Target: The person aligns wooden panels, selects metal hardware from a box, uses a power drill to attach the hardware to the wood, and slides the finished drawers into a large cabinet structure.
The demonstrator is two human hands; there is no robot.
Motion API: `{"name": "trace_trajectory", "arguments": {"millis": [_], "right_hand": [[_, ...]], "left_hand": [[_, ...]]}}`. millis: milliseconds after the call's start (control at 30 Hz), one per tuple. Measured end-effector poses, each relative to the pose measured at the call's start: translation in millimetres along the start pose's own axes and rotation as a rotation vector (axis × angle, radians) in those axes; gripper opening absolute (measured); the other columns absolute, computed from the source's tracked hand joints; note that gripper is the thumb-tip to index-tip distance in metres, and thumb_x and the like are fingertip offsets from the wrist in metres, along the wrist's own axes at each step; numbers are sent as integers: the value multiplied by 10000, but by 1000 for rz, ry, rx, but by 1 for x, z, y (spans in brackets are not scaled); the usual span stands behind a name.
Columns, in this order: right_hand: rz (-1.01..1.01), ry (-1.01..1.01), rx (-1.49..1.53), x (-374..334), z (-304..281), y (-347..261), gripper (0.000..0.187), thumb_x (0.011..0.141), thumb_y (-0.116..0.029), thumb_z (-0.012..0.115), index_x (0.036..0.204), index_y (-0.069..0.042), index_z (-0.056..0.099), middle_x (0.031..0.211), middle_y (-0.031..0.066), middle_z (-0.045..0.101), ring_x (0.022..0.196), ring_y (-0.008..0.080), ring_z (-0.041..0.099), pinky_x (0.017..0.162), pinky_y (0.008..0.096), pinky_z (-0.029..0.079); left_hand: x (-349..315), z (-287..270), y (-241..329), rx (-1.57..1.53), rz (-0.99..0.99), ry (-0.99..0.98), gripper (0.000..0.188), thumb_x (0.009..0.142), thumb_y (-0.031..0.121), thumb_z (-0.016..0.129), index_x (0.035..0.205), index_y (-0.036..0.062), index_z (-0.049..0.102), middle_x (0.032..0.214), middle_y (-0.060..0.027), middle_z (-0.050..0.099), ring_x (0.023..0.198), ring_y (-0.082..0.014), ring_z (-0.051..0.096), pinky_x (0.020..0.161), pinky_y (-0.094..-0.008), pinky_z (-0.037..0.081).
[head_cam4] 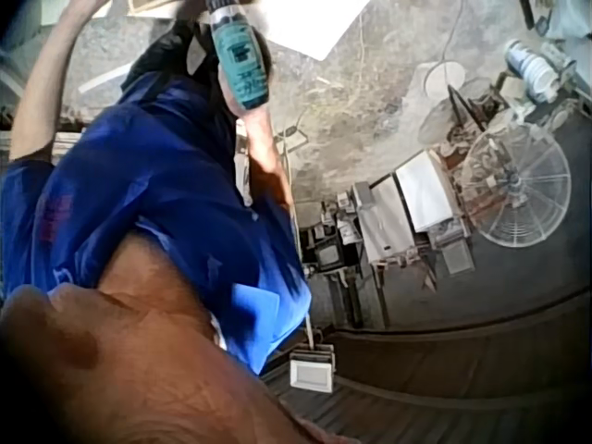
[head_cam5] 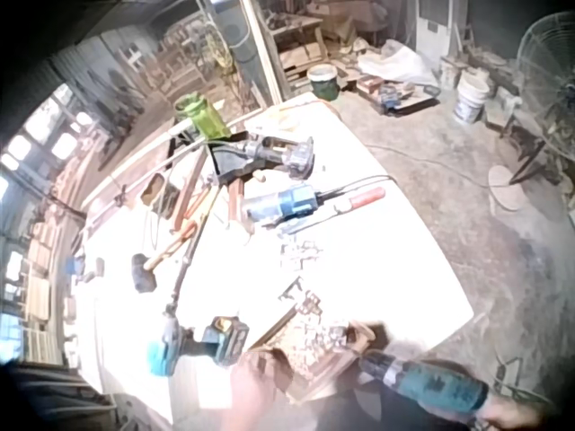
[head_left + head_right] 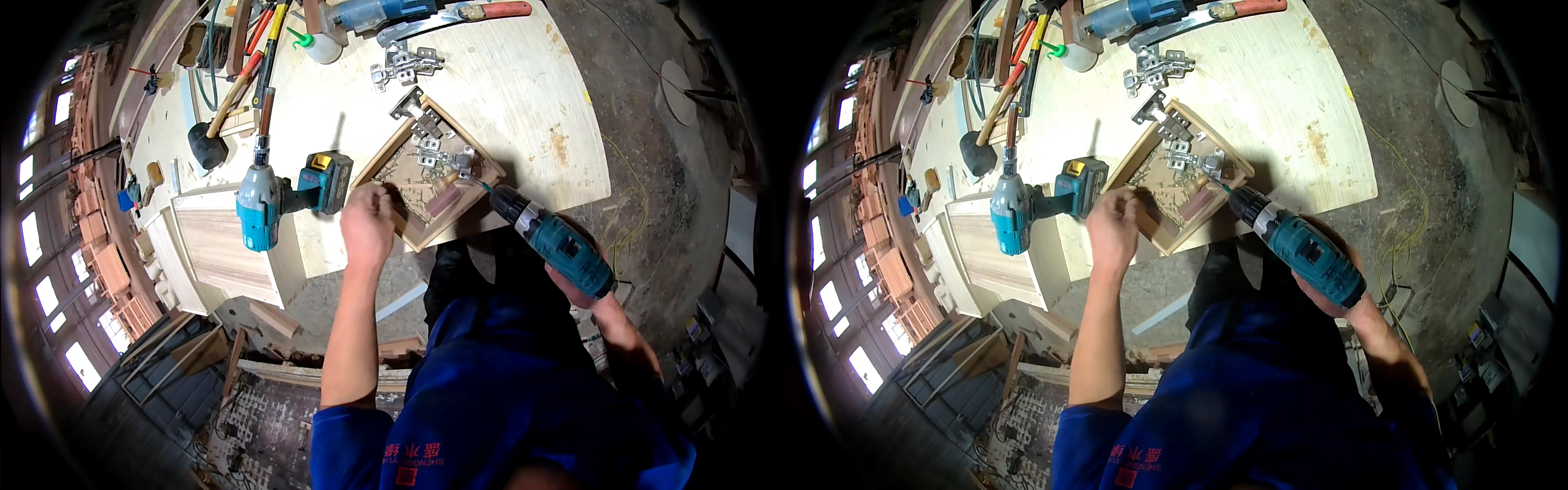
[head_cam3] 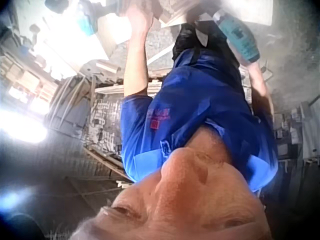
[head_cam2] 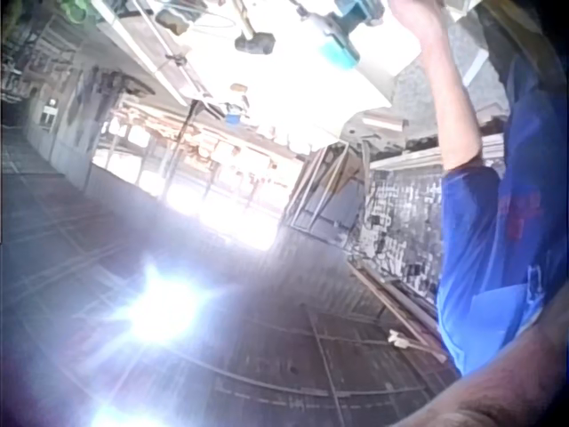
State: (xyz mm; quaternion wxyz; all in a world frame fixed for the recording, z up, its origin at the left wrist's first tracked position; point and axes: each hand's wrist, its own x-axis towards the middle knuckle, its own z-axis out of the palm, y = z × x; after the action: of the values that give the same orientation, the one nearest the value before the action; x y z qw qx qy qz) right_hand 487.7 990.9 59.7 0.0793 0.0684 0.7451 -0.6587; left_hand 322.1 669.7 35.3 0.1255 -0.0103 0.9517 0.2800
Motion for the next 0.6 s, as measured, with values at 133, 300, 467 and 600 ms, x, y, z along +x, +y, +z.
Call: {"name": "trace_trajectory", "arguments": {"millis": [133,300,467,600], "right_hand": [[25,-10,48,2,2,-1,636,849,94,658,1443,-4,455,1243,82,634,1098,116,613,932,285,521],[174,14,301,1,3,-5,634,838,74,683,1431,-10,474,1247,84,640,1117,121,613,944,293,517],[43,-2,78,-4,-1,6,641,827,19,708,1427,-22,488,1275,104,640,1153,161,619,978,306,501],[-64,-45,-142,7,1,-9,653,813,-35,725,1422,-18,489,1291,136,634,1175,207,621,1008,341,484]], "left_hand": [[25,36,14,217,131,-140,145,877,134,678,936,3,697,939,-213,695,883,-399,662,793,-453,525],[52,71,10,278,-24,-292,246,883,207,652,922,-28,715,954,-280,693,949,-418,678,867,-471,544],[56,82,7,169,-53,-294,252,867,179,625,871,-62,697,919,-304,685,921,-459,669,864,-477,542],[42,64,10,14,-112,-316,297,930,213,583,929,-73,666,931,-323,675,921,-463,667,840,-481,527]]}}
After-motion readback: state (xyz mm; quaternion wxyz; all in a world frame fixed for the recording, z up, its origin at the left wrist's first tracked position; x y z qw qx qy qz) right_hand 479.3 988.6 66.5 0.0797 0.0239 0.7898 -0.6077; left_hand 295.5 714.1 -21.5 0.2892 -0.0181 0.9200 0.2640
